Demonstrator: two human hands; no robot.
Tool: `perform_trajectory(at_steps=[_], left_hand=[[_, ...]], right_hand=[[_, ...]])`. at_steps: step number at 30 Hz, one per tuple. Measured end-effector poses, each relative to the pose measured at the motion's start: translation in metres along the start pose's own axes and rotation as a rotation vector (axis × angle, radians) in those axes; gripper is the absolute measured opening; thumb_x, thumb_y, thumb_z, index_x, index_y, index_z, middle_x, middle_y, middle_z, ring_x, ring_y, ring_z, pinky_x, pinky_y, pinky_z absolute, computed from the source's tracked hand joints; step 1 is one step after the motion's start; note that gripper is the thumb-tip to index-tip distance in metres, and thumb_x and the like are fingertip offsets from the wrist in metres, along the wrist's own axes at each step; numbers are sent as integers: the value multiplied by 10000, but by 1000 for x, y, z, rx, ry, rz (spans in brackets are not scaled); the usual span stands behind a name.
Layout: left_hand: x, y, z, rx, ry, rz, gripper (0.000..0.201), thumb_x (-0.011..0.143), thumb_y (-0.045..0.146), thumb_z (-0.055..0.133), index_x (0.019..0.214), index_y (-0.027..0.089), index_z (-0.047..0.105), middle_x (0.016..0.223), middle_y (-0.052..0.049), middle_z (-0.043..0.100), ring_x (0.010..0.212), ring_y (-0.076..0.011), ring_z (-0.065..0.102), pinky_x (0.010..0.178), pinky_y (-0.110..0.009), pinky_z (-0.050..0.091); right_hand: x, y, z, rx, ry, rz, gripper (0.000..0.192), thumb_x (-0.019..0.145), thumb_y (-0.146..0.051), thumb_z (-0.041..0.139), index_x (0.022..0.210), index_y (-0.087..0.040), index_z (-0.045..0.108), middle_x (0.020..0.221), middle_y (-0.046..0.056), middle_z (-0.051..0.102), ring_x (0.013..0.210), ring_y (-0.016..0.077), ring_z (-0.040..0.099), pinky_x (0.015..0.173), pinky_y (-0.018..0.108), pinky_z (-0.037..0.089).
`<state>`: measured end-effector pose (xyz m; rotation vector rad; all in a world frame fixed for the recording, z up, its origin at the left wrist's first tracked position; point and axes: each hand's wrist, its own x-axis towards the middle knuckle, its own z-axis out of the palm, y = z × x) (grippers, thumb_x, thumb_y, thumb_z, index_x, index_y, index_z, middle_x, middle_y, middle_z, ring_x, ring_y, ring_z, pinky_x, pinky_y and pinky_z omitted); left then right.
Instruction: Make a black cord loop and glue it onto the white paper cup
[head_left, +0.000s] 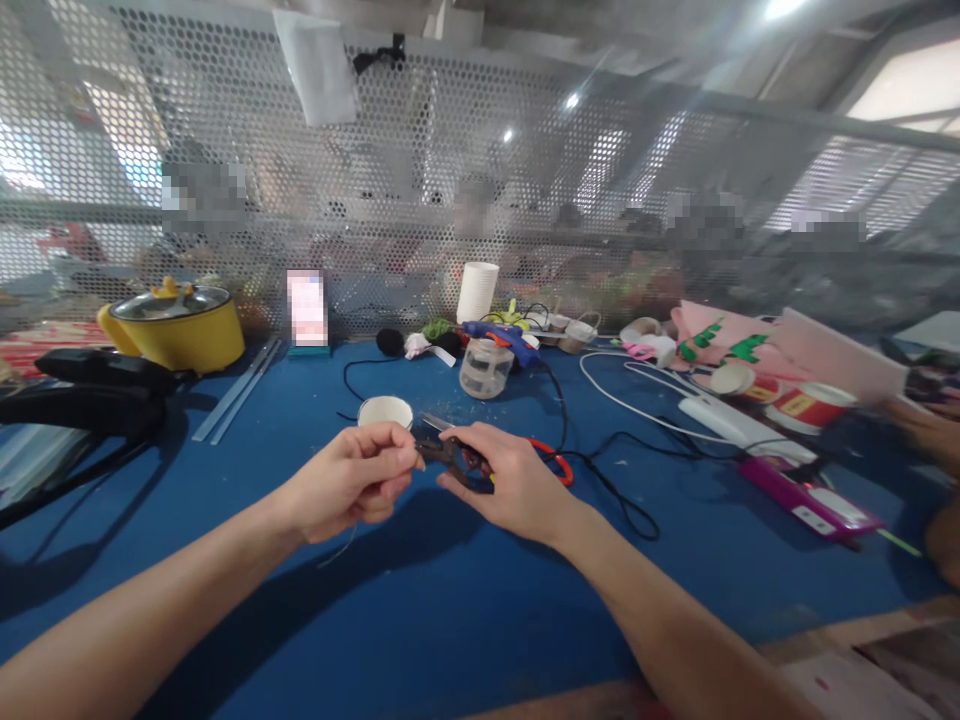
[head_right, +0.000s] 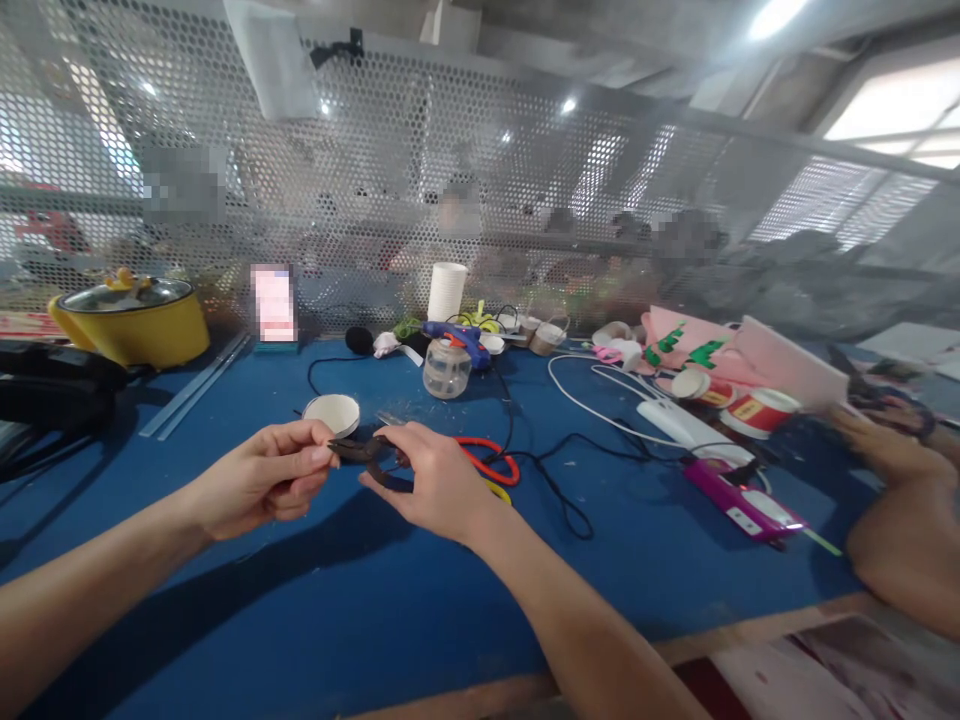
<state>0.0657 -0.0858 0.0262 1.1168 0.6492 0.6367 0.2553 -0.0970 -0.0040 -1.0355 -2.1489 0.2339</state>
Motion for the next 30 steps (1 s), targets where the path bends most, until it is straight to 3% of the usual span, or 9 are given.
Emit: perform_trajectory(at_steps=[13,16,19,22,25,30], left_hand=[[1,-2,-2,-52,-67,-54,169,705,293,590,681,156,494,417,89,344,316,5,144,320,-141,121],[1,-4,1,180,78,58,193,733,324,547,683,160,459,443,78,378,335,-12,221,334,-150,162],[2,-10,4,555,321,297,154,755,301,510,701,163,467,511,55,437,411,-40,336,375,-163,241],[3,-16,5,734,429,438,129,768,269,477,696,163,493,540,50,437,469,-56,364,420,-175,282],[5,-17,4,673,418,426,143,773,267,467,682,160,496,526,57,397,468,-56,337,428,-180,269],[4,-11,3,368,223,226,165,755,310,506,694,159,479,473,81,343,403,-37,268,384,-177,193]], right_hand=[[-1,-2,-2,7,-57,13,226,769,-344,513,890,-157,549,778,57,591,672,144,538,628,261,438],[0,-6,-1,29,-74,90,249,780,-367,495,892,-155,559,768,53,598,648,141,541,605,256,433],[0,-9,2,42,-80,175,263,792,-375,477,906,-154,564,724,40,594,601,130,524,564,248,419],[0,-11,6,30,-62,200,253,788,-373,484,893,-158,567,700,34,591,584,129,514,558,251,417],[0,-10,7,19,-23,175,250,773,-363,509,914,-162,558,778,53,604,633,142,536,591,262,434],[0,-7,3,25,-19,111,284,760,-343,531,983,-167,522,881,74,590,753,169,552,675,291,453]])
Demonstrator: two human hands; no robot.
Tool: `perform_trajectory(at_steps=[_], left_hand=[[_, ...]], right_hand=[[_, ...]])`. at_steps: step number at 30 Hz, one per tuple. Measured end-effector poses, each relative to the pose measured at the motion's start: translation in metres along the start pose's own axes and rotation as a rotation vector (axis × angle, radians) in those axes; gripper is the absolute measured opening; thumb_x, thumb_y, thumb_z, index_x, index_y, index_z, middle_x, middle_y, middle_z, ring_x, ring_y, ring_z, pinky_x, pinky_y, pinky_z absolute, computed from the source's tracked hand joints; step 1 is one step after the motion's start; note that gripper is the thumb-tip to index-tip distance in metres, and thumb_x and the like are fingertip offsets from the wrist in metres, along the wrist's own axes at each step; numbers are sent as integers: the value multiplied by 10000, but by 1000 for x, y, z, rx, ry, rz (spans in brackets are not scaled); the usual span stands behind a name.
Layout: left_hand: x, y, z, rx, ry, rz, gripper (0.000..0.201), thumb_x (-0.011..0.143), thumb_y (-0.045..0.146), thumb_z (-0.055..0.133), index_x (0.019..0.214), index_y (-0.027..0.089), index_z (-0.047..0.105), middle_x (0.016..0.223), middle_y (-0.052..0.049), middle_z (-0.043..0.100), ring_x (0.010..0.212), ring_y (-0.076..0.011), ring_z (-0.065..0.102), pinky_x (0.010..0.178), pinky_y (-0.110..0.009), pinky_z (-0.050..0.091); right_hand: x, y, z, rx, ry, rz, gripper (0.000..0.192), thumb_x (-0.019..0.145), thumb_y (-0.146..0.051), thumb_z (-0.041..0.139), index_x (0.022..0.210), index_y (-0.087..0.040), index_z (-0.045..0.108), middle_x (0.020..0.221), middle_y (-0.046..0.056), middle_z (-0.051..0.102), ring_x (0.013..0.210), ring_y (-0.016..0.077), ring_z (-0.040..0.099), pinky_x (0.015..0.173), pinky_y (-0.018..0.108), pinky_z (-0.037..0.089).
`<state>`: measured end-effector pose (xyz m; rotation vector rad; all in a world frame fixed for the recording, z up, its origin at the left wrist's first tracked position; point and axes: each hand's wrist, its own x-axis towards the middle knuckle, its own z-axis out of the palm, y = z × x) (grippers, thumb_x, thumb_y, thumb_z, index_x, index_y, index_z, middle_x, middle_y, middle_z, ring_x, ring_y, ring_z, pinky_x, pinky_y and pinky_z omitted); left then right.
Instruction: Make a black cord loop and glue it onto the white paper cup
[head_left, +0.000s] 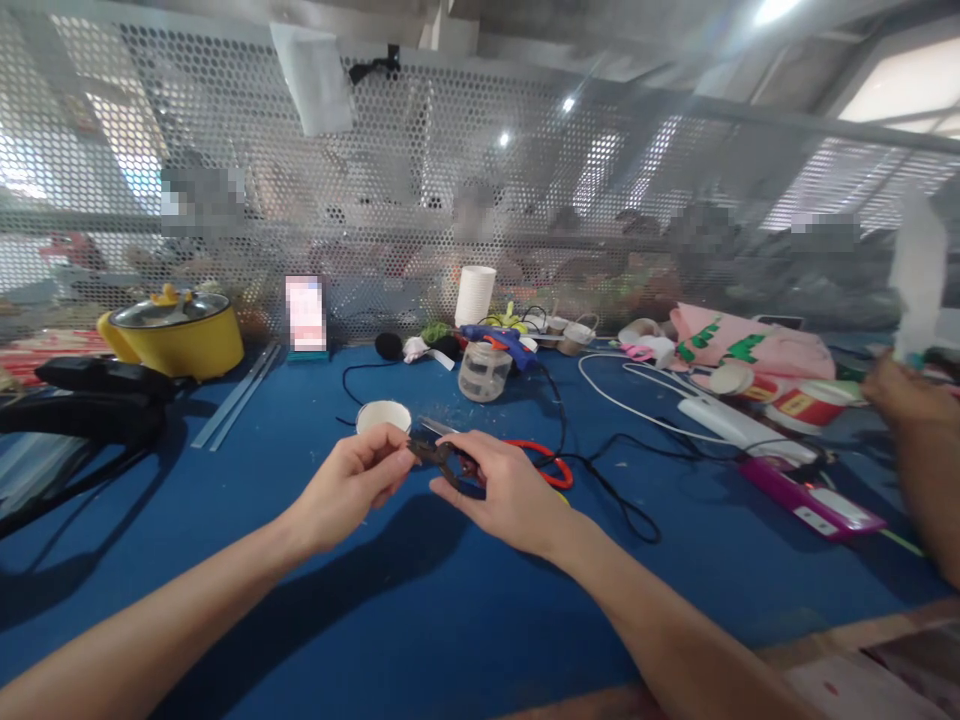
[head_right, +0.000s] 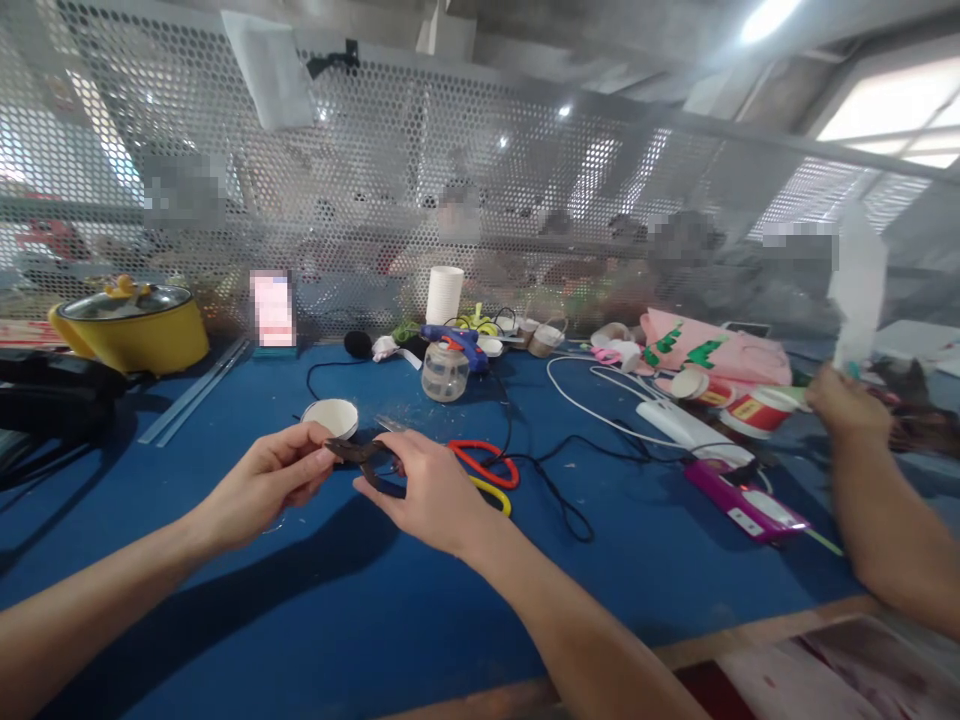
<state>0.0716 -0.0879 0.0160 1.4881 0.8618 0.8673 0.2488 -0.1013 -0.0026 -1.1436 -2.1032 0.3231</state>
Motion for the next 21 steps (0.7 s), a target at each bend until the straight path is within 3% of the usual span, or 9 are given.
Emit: perform_trajectory(at_steps=[12,21], left_hand=[[1,2,-6,-269,-159,-125,227,698,339,608,683,153,478,434,93,303,384,-20,203,381,-167,133],[0,2,-8,-497,-266,-276,131,730,233,579,673,152,493,429,76,346,355,-10,177,355,-148,119]], right_hand=[[-1,0,-4,-5,-53,-26,256,770,-369,514,918,-163,549,833,67,595,711,158,547,619,265,429],[-2,-2,-3,14,-93,14,285,768,-402,504,895,-153,559,670,25,569,544,110,475,505,224,381]])
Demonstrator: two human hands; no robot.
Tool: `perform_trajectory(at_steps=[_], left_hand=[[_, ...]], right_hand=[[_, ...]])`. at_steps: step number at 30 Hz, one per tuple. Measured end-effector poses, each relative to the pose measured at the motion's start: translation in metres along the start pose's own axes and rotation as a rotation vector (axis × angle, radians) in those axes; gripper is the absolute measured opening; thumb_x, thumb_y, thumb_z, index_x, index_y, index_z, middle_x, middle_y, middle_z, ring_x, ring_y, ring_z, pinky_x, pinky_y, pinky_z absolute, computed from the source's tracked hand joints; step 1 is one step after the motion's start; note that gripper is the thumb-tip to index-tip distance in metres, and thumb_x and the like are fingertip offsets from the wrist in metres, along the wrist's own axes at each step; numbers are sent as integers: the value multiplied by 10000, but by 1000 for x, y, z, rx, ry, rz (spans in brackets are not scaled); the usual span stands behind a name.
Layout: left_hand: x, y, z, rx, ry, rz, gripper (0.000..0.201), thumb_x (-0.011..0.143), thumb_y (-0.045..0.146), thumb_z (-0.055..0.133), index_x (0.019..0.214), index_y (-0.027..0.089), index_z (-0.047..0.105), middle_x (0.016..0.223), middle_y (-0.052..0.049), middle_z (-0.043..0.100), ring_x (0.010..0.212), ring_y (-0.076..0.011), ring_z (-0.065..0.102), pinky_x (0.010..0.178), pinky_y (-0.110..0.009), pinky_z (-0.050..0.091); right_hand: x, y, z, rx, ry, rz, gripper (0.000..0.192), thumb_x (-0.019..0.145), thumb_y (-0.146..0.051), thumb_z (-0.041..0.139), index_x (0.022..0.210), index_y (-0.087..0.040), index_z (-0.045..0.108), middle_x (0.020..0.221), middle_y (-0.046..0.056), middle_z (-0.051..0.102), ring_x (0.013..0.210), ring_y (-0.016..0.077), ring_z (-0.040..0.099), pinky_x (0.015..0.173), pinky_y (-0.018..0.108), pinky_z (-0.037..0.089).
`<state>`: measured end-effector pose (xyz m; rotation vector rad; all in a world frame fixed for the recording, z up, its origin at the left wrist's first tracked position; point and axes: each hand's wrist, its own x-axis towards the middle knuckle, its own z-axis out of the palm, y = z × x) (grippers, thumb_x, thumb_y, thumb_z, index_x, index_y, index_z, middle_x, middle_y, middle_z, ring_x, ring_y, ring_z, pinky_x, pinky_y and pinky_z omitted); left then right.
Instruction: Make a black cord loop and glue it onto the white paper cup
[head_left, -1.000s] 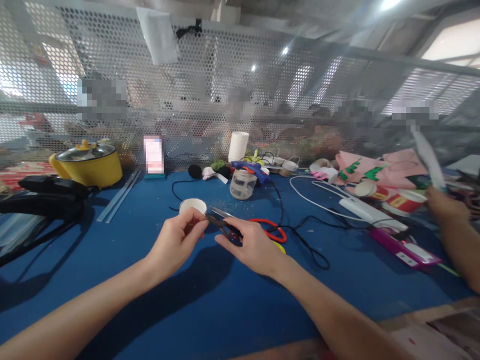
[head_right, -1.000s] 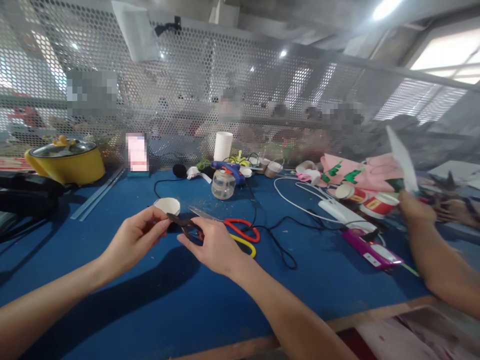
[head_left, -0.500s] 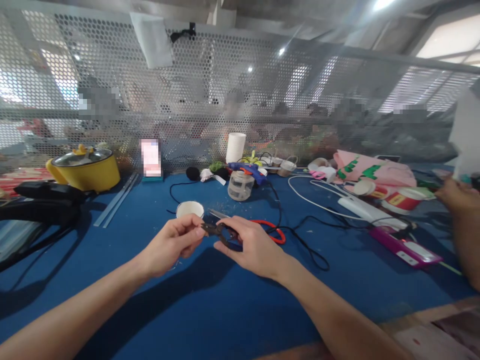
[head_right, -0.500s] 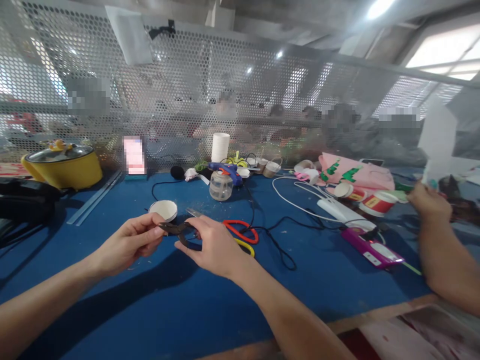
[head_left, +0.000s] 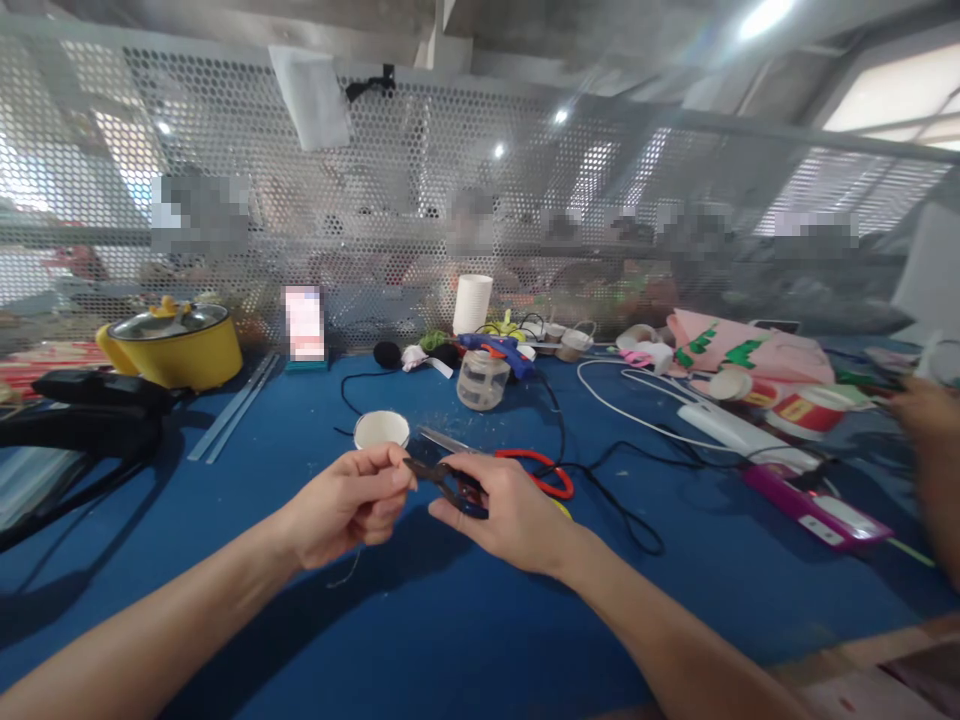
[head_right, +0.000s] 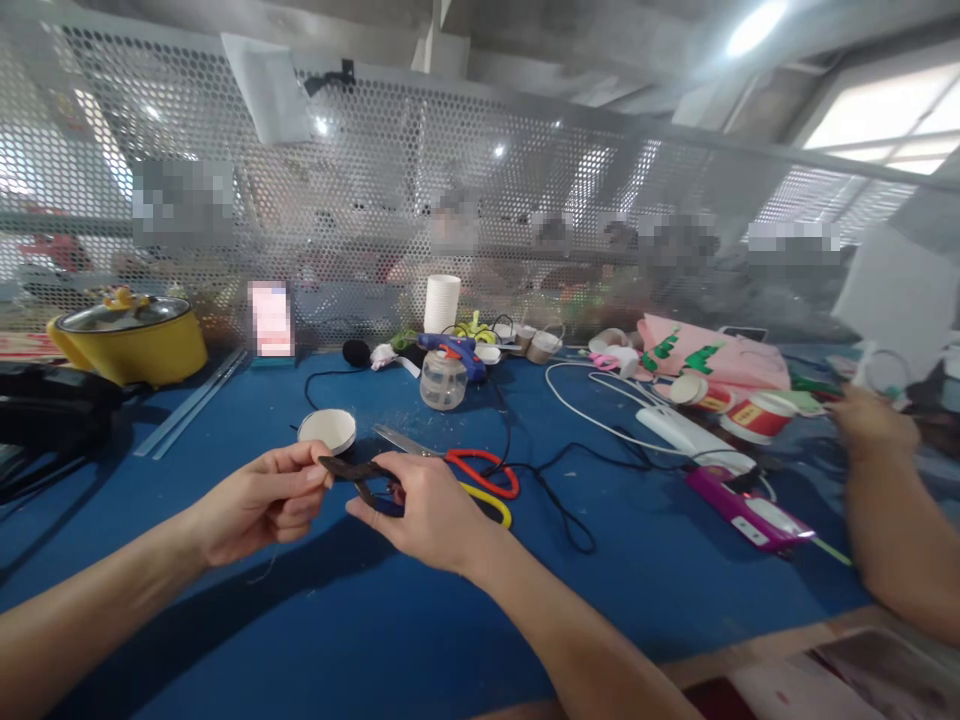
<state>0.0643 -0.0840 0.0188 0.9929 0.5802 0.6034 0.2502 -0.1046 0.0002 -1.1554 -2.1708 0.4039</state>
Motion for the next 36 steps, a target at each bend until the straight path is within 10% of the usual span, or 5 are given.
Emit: perform_trajectory(at_steps=[31,36], left_hand=[[4,1,-7,-71,-73,-74,161,822,193,406,674,159,459,415,98,226,322,-16,131,319,-135,131],[5,0,1,292,171,122,137,798,263,468,702,165,458,480,69,377,362,-31,272,361,-157,222]], right_hand=[[1,4,-1,-8,-13,27,302,767,-423,499,908,-158,538,728,36,571,611,131,507,565,246,395],[1,1,1,7,17,103,304,771,-430,486,872,-151,550,665,21,564,557,118,486,521,235,367]])
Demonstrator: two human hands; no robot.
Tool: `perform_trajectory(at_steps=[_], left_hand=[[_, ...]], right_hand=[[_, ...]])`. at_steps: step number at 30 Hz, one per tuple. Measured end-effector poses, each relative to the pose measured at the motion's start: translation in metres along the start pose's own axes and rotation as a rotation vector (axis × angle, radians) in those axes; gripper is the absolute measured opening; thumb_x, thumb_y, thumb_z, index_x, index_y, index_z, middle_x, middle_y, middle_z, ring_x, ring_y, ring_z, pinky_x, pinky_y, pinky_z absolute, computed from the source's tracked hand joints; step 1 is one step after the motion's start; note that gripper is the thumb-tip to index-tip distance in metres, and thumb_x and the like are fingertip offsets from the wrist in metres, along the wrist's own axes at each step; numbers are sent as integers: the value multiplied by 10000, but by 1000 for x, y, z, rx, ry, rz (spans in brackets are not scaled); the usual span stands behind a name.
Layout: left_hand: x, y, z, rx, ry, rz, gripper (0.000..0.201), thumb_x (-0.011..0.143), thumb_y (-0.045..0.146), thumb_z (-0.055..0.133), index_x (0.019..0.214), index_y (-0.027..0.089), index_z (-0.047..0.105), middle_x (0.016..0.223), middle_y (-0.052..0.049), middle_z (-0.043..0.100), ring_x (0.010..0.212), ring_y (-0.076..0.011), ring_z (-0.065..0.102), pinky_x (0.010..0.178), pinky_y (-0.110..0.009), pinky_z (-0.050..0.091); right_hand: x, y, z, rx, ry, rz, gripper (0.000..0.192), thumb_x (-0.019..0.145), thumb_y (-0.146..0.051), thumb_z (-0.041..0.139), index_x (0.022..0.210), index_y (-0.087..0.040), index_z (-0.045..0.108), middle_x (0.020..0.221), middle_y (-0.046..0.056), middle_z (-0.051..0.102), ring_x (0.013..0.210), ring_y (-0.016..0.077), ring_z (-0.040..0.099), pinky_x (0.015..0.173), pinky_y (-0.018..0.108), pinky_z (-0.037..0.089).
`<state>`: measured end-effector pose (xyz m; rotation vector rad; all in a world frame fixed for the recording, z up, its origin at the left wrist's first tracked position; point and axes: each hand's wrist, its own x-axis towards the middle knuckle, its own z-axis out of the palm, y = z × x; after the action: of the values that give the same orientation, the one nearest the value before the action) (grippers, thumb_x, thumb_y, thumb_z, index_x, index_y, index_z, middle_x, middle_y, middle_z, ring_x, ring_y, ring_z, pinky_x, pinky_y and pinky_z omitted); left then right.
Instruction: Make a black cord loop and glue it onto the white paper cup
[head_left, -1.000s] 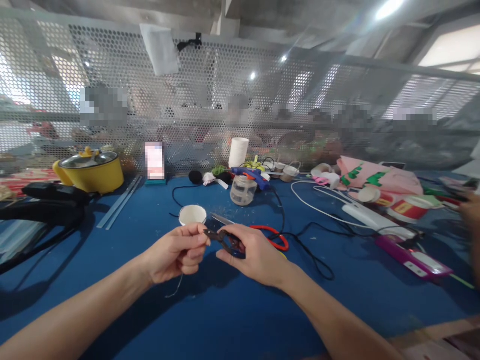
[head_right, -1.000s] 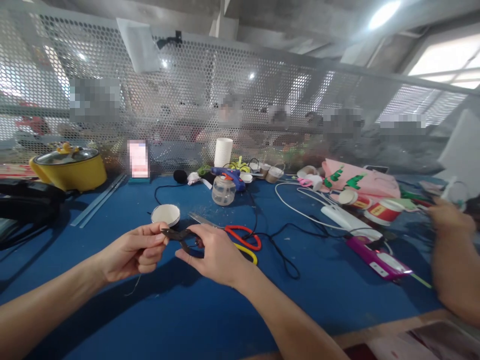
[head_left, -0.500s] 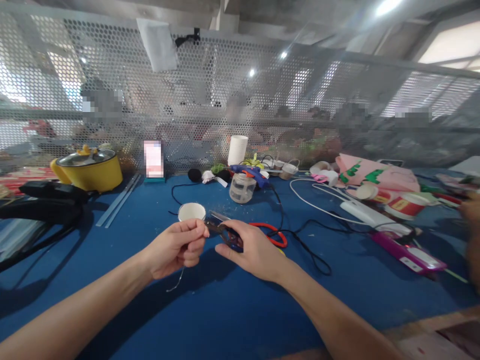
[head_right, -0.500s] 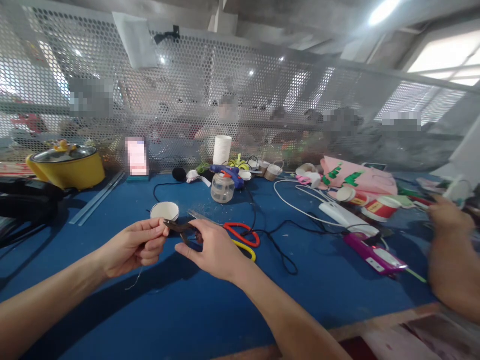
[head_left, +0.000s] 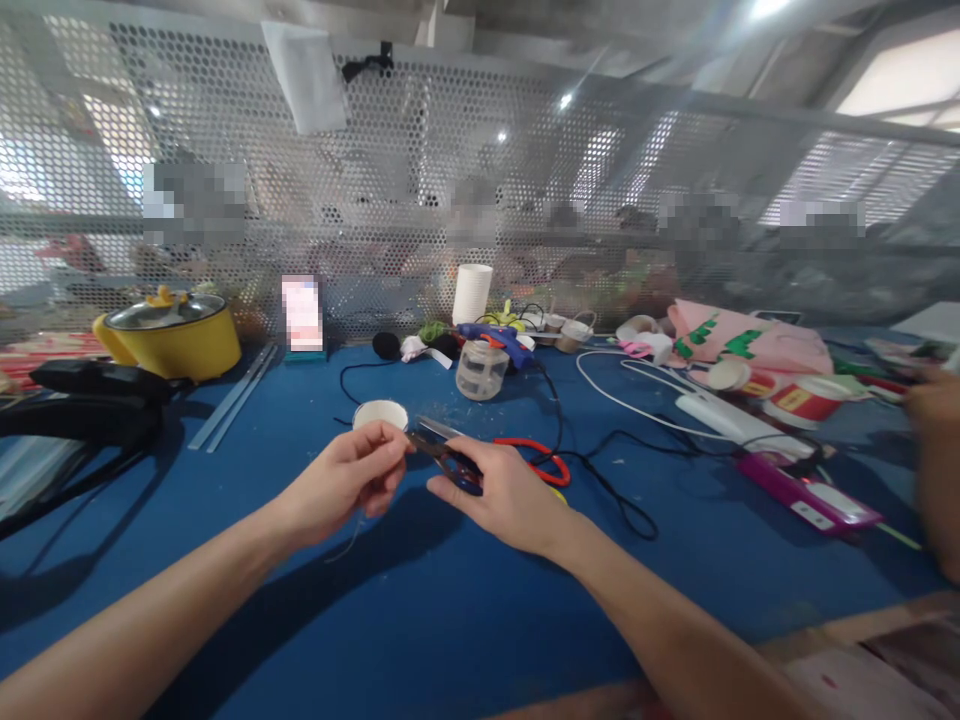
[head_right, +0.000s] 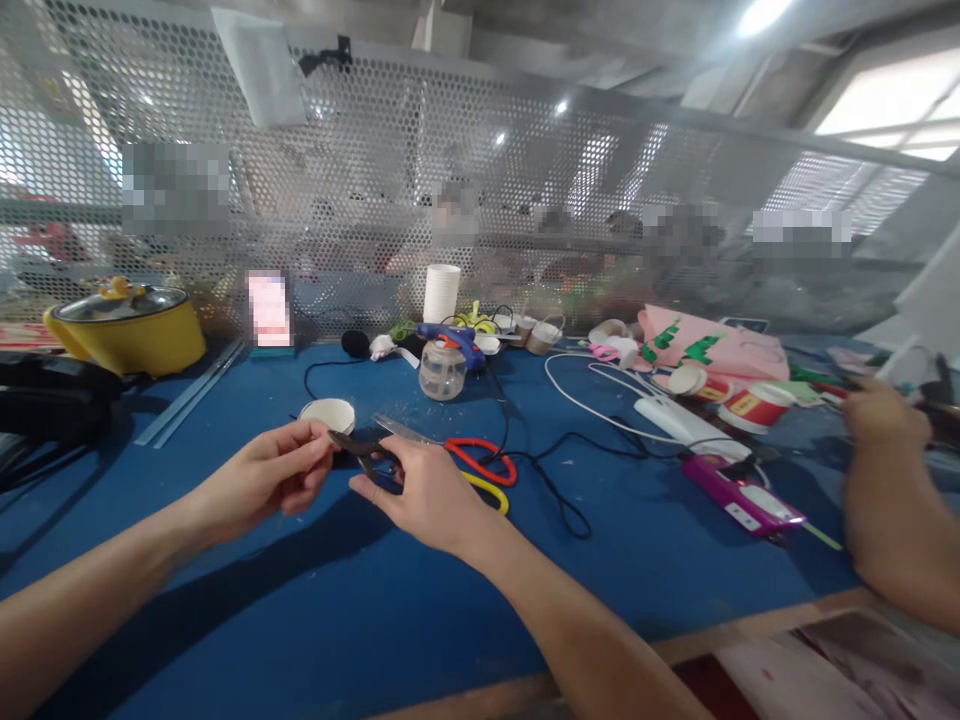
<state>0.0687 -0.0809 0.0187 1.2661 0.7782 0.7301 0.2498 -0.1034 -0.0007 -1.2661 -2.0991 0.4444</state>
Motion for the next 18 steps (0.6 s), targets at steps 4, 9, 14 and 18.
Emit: perform_trajectory(at_steps=[4,9,14,18], left_hand=[[-4,-4,7,448,299,320,87,743,225,548,707,156,509,580,38,464,508,-57,390,482,-171,316],[-5,-6,6,384,299,339,125,752,233,537,655,154,523,500,54,399,455,-48,328,435,-167,268],[-6,-4,2,-250,-97,-7,140,749,261,548,665,179,471,408,107,233,335,-17,136,324,-128,155],[-10,-5,1,-457,-349,-177,84,754,240,539,704,181,505,398,111,232,302,-2,84,290,-108,128]], right_hand=[[-1,-3,6,44,10,45,303,774,-425,484,861,-142,547,713,44,596,597,134,522,543,245,382],[-2,-4,9,79,7,29,289,779,-415,482,858,-144,541,727,45,598,612,135,527,553,246,393],[0,-2,-2,30,-36,-95,283,779,-399,487,883,-141,536,657,17,543,559,111,468,529,230,376],[-1,-1,-11,14,-101,-215,268,762,-373,515,893,-140,537,701,31,565,596,117,478,579,242,390]])
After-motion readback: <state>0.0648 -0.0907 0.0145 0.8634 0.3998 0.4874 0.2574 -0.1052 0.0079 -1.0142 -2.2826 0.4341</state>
